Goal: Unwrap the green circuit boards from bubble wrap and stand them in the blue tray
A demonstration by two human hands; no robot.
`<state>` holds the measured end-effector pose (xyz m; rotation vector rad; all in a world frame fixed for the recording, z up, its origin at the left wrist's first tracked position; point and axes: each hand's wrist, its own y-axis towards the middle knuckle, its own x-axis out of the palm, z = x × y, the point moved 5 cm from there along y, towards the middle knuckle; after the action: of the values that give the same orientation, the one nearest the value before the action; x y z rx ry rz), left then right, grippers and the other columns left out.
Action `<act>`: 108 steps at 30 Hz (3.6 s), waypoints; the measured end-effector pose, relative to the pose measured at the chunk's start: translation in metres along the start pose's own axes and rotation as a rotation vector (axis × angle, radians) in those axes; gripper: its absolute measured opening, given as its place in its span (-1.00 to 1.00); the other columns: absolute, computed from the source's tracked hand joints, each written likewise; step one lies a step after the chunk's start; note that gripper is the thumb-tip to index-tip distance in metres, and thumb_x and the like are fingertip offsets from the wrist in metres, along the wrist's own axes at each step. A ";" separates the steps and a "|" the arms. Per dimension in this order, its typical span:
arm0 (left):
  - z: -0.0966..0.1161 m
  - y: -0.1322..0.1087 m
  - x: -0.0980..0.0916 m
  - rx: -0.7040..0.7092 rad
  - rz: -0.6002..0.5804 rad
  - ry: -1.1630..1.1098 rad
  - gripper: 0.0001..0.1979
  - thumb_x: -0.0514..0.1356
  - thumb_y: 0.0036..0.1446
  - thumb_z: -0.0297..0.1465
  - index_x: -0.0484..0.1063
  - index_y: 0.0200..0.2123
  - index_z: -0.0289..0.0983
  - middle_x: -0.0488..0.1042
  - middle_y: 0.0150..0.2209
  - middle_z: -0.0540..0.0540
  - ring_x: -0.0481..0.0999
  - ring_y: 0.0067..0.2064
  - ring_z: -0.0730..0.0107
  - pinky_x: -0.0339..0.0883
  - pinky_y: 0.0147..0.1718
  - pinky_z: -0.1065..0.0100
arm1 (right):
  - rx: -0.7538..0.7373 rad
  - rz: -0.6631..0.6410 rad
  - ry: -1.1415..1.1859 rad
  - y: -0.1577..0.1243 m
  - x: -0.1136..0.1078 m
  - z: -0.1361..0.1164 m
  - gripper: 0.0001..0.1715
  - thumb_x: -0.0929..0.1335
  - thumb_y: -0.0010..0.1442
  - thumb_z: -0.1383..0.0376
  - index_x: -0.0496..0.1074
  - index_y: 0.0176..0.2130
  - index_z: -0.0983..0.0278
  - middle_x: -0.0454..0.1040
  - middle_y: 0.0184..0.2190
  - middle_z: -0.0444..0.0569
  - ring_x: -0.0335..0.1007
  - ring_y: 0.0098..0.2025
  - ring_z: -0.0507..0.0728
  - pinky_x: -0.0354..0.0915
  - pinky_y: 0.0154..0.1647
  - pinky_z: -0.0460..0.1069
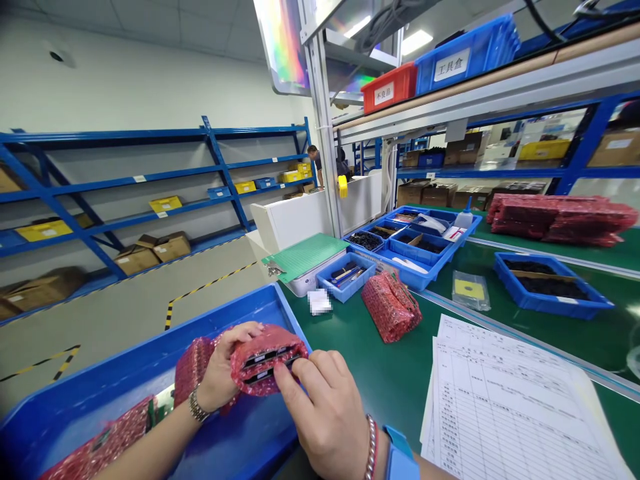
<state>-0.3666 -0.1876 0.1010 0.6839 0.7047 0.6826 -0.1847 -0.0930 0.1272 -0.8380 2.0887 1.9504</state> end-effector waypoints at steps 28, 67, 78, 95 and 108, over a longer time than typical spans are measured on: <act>-0.006 -0.008 0.005 -0.035 -0.070 -0.035 -0.65 0.25 -0.03 -0.51 0.23 -0.18 -0.17 0.37 -0.19 -0.09 0.39 -0.10 0.30 0.29 -0.07 0.18 | 0.026 0.018 -0.003 0.008 -0.002 -0.003 -0.69 0.29 0.12 0.50 0.34 -0.09 0.38 0.41 -0.10 0.09 0.23 -0.17 0.19 0.18 -0.26 0.07; -0.015 -0.019 0.023 -0.559 0.035 -0.261 -0.47 0.33 -0.12 -0.39 0.19 -0.07 -0.20 0.39 -0.12 -0.10 0.41 -0.10 0.25 0.29 -0.09 0.19 | 0.311 0.089 0.187 0.000 0.003 0.036 -0.32 0.39 0.04 0.33 0.09 0.11 0.31 0.22 0.06 0.18 0.16 0.10 0.25 0.21 0.03 0.19; -0.014 -0.009 0.024 -0.729 -0.159 -0.240 -0.49 0.16 0.07 -0.23 0.15 0.07 -0.25 0.29 0.03 -0.22 0.29 0.07 0.22 0.15 0.08 0.13 | 0.663 -0.158 0.209 -0.007 0.023 0.082 -0.53 0.30 0.11 0.27 0.17 0.02 0.30 0.42 -0.16 0.05 0.39 -0.19 0.15 0.31 -0.15 0.05; -0.071 -0.015 -0.113 -0.945 -0.158 0.739 -0.27 0.22 -0.20 0.01 0.32 0.00 -0.31 0.33 -0.01 -0.36 0.33 0.00 -0.17 0.09 0.01 -0.05 | 0.620 -0.609 -0.768 -0.059 0.027 0.174 -0.53 0.22 0.16 0.19 0.25 -0.01 0.44 0.21 0.00 0.28 0.18 -0.04 0.37 0.25 -0.26 0.11; -0.084 -0.073 -0.140 -1.246 0.092 0.337 0.05 0.36 -0.36 -0.16 -0.07 0.20 -0.24 0.43 -0.09 -0.29 0.49 -0.17 0.00 0.32 -0.20 0.04 | 0.557 -0.576 -0.793 -0.068 0.025 0.182 -0.45 0.20 0.18 0.09 0.25 0.01 0.44 0.24 0.01 0.25 0.17 -0.05 0.38 0.24 -0.22 0.18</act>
<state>-0.4876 -0.3078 0.0462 -0.5597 0.4189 1.1559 -0.2171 0.0748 0.0314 -0.3760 1.5309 1.0513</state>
